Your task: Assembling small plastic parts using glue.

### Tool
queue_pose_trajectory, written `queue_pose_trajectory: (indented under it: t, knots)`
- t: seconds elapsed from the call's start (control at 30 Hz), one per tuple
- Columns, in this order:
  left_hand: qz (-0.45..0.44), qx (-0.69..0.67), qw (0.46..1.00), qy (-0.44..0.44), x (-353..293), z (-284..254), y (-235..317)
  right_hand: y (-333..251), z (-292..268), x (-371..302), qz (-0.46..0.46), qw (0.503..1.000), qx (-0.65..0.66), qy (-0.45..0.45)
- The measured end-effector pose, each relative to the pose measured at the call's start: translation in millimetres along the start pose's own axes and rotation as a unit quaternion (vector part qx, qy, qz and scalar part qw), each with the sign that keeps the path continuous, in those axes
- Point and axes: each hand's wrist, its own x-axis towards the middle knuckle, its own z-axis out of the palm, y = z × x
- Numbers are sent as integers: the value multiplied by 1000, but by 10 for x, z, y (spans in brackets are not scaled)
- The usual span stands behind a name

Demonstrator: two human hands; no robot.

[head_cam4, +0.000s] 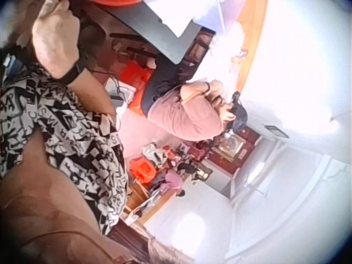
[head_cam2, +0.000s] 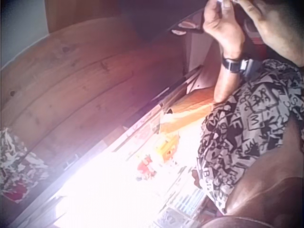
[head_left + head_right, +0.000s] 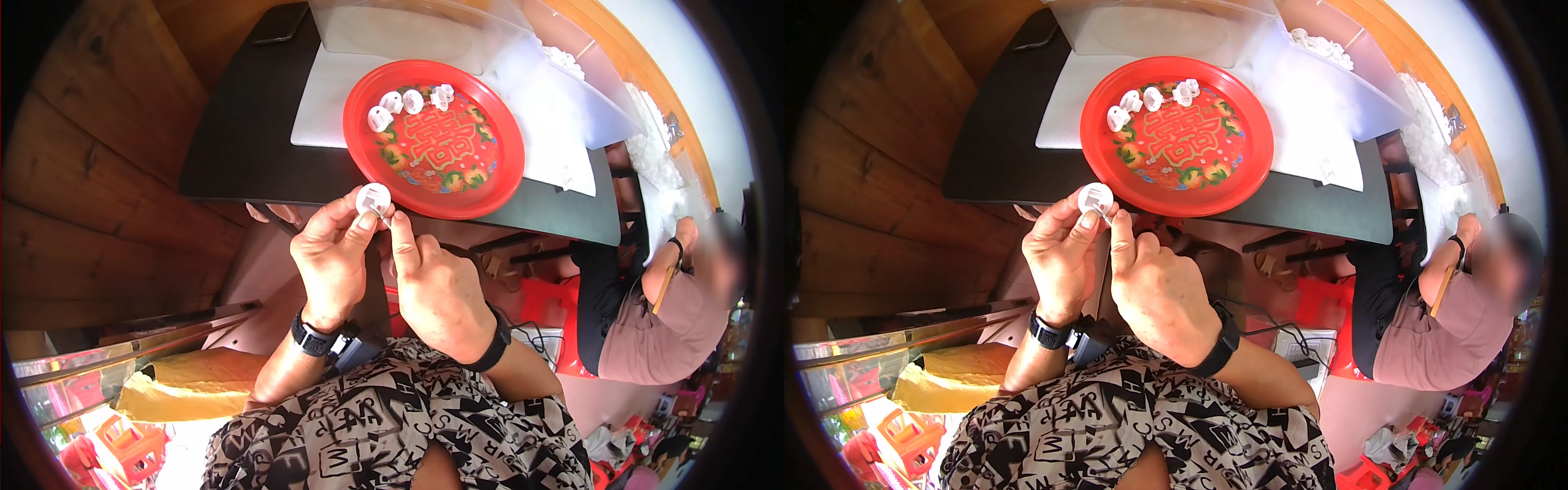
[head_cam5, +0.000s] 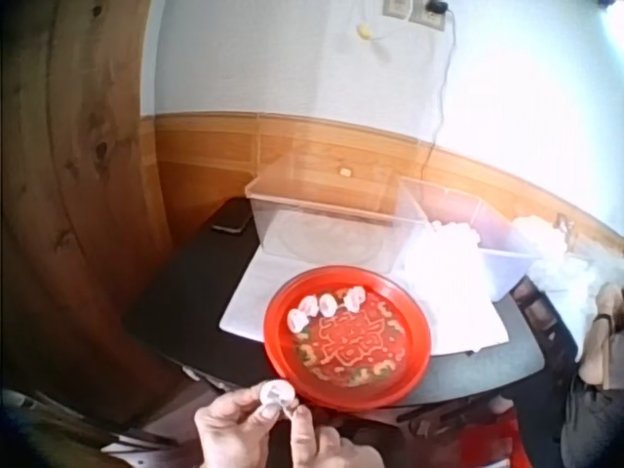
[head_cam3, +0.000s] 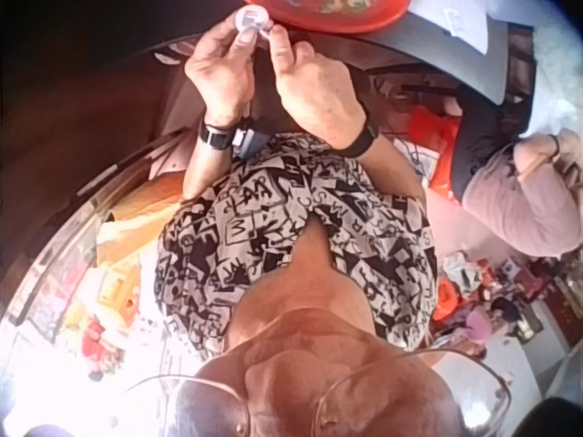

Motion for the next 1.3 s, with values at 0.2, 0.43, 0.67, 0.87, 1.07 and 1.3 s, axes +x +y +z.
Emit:
queue_pose_trajectory:
  t: [0.2, 0.43, 0.67, 0.87, 1.07, 1.3]
  knots:
    - [8, 20, 1000, -16, 57, -21, 65, 91, -35, 44, 10, 988, 147, 42]
    - [7, 26, 999, -21, 46, -14, 55, 177, -41, 33, 24, 983, 174, 61]
    - [-5, 25, 999, -30, 33, 13, 26, 193, -62, 21, 18, 989, 136, 51]
    - [-14, 62, 998, -26, 18, 3, 12, 161, -125, 22, -10, 999, 22, 23]
    - [31, 174, 984, -31, 5, -35, 2, 62, -305, 110, -57, 991, -111, -46]
    - [77, 305, 945, -83, 20, -66, 28, 22, -305, 126, -102, 975, -194, -37]
